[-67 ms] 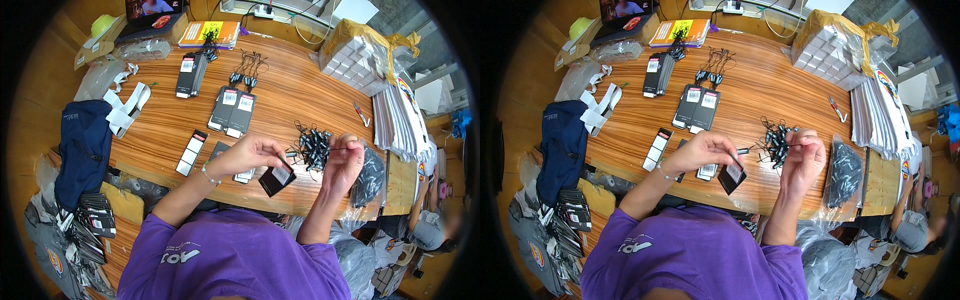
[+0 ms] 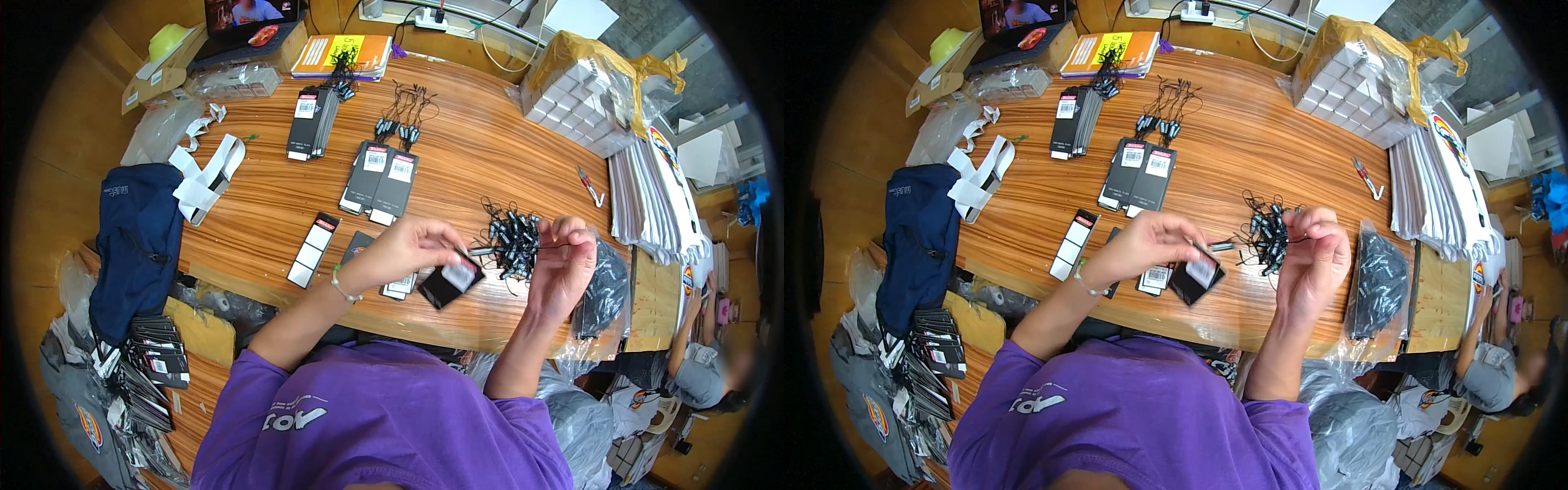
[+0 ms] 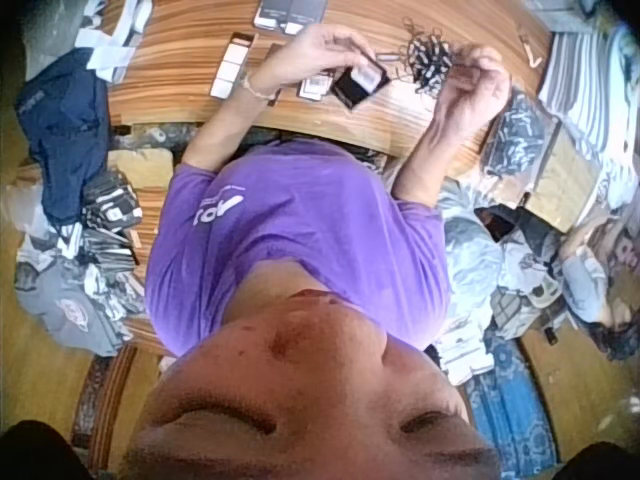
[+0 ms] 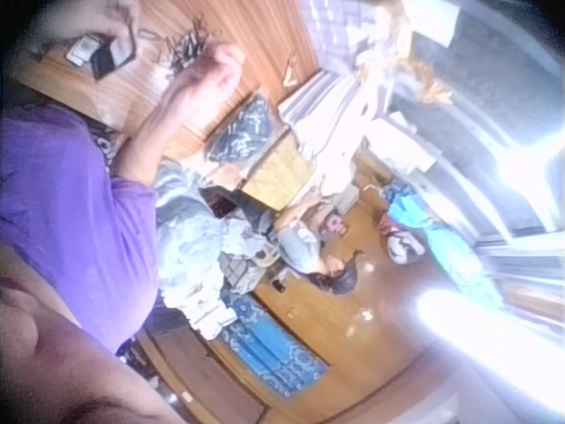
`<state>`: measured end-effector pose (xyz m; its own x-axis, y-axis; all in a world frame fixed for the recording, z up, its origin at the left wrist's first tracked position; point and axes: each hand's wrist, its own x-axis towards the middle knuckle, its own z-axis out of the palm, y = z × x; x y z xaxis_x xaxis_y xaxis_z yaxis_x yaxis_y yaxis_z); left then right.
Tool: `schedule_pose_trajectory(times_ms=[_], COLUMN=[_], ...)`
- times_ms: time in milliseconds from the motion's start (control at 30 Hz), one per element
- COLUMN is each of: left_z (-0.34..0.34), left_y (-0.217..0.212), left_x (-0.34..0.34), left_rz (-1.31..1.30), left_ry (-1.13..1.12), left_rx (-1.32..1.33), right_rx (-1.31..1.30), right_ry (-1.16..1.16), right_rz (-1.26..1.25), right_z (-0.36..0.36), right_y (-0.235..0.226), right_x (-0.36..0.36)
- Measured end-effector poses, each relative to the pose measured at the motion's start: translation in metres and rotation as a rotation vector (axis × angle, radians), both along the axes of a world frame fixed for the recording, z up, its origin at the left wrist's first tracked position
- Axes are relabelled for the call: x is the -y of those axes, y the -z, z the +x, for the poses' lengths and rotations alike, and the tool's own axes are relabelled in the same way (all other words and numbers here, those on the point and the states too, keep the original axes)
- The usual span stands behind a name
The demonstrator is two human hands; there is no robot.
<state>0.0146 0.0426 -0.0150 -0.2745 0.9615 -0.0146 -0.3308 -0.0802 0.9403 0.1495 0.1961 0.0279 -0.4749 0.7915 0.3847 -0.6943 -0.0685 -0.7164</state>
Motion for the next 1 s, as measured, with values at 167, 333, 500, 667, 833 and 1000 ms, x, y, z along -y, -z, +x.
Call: schedule_pose_trajectory(times_ms=[167, 333, 500, 667, 833, 1000], left_z=[-0.010, -0.007, -0.006, -0.006, -0.005, -0.004], left_y=[-0.006, -0.019, -0.017, -0.017, -0.013, -0.012], left_x=[-0.003, -0.002, -0.001, -0.002, -0.004, -0.003], left_rz=[-0.027, -0.069, -0.029, -0.033, -0.012, -0.012], left_ry=[-0.378, -0.457, -0.509, -0.528, -0.515, -0.501], left_rx=[-0.330, -0.435, -0.490, -0.488, -0.346, -0.344], right_rx=[0.261, 0.517, 0.675, 0.665, 0.693, 0.678], right_ry=[-0.208, -0.129, -0.107, -0.062, 0.008, 0.045], right_rz=[0.123, 0.184, 0.279, 0.373, 0.516, 0.553], right_z=[0.001, -0.009, -0.015, -0.021, -0.031, -0.037], right_y=[-0.003, 0.015, 0.025, 0.028, 0.029, 0.033], right_x=[-0.001, 0.015, 0.025, 0.037, 0.047, 0.050])
